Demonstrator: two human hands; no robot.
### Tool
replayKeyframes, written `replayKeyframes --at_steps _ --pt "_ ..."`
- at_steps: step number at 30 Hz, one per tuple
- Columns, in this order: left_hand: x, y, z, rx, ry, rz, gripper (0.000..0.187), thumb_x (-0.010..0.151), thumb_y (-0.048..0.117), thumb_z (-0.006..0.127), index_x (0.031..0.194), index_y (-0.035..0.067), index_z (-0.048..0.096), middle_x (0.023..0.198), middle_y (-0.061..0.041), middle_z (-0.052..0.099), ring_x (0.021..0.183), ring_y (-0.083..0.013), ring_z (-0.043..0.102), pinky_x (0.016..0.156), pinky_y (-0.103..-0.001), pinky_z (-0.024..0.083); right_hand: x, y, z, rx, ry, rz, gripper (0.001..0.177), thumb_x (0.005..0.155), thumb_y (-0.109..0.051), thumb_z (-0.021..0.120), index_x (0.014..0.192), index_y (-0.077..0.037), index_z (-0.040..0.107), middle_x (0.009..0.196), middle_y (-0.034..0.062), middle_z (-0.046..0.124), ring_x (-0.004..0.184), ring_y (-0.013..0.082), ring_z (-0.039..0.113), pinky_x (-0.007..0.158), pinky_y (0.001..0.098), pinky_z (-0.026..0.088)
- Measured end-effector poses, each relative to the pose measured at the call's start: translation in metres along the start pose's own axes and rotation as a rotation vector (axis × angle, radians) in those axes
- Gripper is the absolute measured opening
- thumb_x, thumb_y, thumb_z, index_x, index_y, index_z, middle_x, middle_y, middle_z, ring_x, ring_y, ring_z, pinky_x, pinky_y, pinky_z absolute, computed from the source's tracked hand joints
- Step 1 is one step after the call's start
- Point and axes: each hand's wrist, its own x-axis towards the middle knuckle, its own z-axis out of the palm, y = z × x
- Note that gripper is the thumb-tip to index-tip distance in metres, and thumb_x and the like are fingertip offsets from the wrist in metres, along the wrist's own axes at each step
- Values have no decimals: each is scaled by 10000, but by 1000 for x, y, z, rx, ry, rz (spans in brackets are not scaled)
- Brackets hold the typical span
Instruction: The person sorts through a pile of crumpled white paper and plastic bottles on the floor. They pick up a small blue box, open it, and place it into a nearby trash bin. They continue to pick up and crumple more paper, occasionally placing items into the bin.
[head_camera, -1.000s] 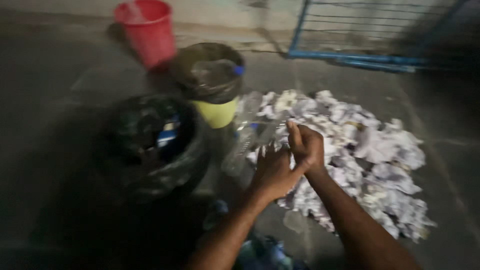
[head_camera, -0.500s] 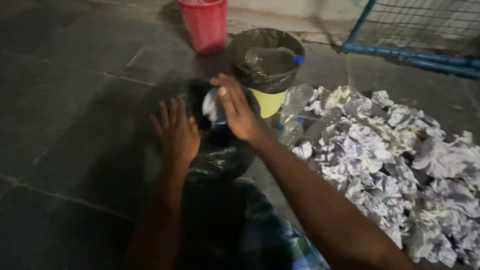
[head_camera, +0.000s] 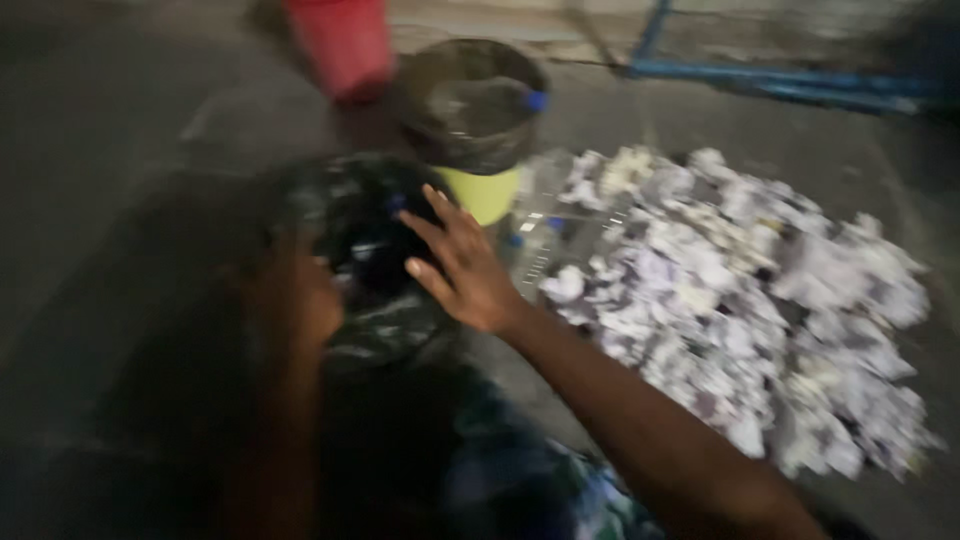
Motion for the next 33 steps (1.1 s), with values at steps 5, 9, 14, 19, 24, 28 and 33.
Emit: replayKeyframes --at_steps 5,9,14,19,24,28,33 --pt "-4 76 -23 39 139 77 633 895 365 644 1422 30 536 1456 -228 525 1396 -441 421 1100 -633 303 -129 57 -97 -190 -30 113 634 991 -372 675 1532 -130 450 1677 227 252 1542 411 268 1214 592 296" --pt "-25 152 -33 -153 267 308 760 873 440 684 1455 -13 501 1491 -290 486 1426 -475 394 1135 -624 280 -248 109 -187 -275 -99 438 660 920 -344 734 1500 -152 485 1625 243 329 1475 461 353 1154 564 353" --pt "-49 294 3 -706 -239 517 800 838 426 778 1460 37 459 1439 -259 525 1331 -445 477 1103 -585 343 -345 143 -260 -435 -174 702 767 817 -374 809 1479 -174 478 1602 236 338 1421 448 384 1124 532 393" --pt "-115 382 35 -432 -725 645 925 858 490 769 1585 191 281 1543 -166 429 1322 -392 505 1055 -543 443 -374 137 -245 -387 -225 761 970 641 -408 939 1453 -161 469 1589 243 328 1415 474 340 1136 519 343" --pt "-152 402 66 -214 -790 737 1246 666 473 928 1619 266 152 1693 -158 168 1376 -434 382 1104 -575 362 -337 117 -193 -282 -768 837 1071 789 -425 859 1653 -367 228 1726 88 -81 1533 405 -92 1184 692 0" --pt "-157 403 116 -173 -807 695 1126 737 277 889 1622 303 193 1705 -135 155 1375 -437 386 1068 -556 393 -311 110 -203 -268 -855 961 788 939 -259 721 1578 -387 279 1699 15 -159 1565 344 -157 1207 724 38" --pt "-159 396 157 -460 -635 572 699 757 40 771 1391 233 549 1502 -65 491 1241 -372 564 1033 -486 487 -316 125 -231 -233 -646 1124 955 810 198 493 1553 -391 372 1788 -24 -27 1583 307 163 1075 400 555"
